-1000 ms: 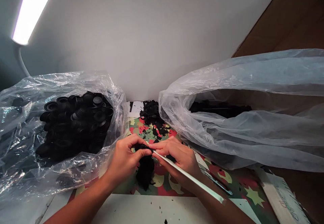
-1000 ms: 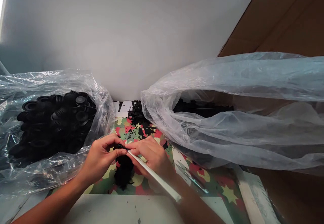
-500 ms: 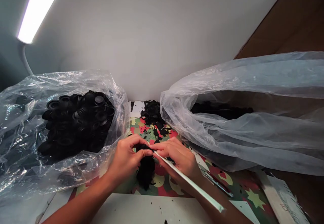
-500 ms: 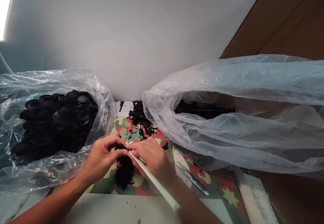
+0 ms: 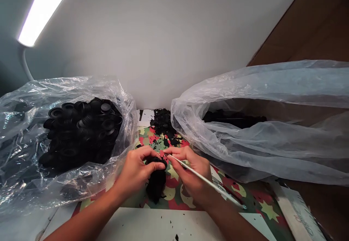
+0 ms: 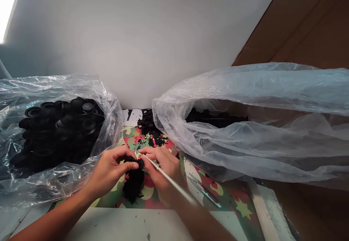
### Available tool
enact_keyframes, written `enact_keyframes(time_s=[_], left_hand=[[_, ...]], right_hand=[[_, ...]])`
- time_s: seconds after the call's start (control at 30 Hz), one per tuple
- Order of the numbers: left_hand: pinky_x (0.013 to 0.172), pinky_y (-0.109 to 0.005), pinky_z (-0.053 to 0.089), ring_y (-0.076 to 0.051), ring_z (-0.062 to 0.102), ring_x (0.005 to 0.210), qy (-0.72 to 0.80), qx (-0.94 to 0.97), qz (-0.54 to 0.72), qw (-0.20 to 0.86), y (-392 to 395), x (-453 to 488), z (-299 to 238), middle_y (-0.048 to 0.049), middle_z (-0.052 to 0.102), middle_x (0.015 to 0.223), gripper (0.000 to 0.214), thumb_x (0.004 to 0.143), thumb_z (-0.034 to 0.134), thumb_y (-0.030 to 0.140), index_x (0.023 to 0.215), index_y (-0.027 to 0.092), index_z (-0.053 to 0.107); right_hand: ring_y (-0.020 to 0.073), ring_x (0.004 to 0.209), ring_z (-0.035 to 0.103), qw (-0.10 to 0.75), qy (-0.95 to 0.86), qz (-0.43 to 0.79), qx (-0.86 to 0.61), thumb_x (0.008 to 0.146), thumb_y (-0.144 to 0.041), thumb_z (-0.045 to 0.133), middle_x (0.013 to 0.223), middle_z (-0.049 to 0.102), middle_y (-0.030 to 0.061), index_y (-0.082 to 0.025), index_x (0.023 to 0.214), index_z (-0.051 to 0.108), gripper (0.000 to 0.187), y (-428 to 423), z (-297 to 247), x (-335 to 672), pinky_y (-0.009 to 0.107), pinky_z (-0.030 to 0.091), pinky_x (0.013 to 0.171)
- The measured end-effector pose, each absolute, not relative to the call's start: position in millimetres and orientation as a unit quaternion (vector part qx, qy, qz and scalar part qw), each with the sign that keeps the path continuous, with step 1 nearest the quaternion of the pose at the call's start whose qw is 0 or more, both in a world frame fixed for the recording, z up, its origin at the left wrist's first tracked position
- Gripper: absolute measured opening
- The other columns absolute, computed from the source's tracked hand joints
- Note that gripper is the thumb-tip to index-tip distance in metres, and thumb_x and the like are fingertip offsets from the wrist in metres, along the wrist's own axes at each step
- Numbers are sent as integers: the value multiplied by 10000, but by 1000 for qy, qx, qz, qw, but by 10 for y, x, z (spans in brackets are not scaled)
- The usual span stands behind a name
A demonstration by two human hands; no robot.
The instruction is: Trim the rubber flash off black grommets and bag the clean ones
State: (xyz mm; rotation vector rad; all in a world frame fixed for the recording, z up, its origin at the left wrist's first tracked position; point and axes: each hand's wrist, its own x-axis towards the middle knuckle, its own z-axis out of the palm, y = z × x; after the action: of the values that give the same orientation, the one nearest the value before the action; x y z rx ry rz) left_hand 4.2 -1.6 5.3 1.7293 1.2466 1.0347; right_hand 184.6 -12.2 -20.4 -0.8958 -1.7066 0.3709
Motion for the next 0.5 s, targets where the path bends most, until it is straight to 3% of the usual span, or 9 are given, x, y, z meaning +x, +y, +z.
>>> enact_keyframes(time_s=[0.17,0.5], left_hand=[[598,-255,418,-153,569,603,498,667,407,376,-13,42,54,21,677,600,124,677,783,252,606,196,698],[586,-255,432,-155,574,597,499,674,402,367,0,36,32,12,694,619,173,702,792,320,618,197,704]], right_hand=[[211,849,763,508,-713,290,-388,908,-195,644,965,803,41,-237,805,666,114,-182,-131,1912,346,585,764],[210,826,750,502,-742,262,-359,904,-174,648,954,803,38,-242,807,666,120,-159,-138,1928,359,589,739]])
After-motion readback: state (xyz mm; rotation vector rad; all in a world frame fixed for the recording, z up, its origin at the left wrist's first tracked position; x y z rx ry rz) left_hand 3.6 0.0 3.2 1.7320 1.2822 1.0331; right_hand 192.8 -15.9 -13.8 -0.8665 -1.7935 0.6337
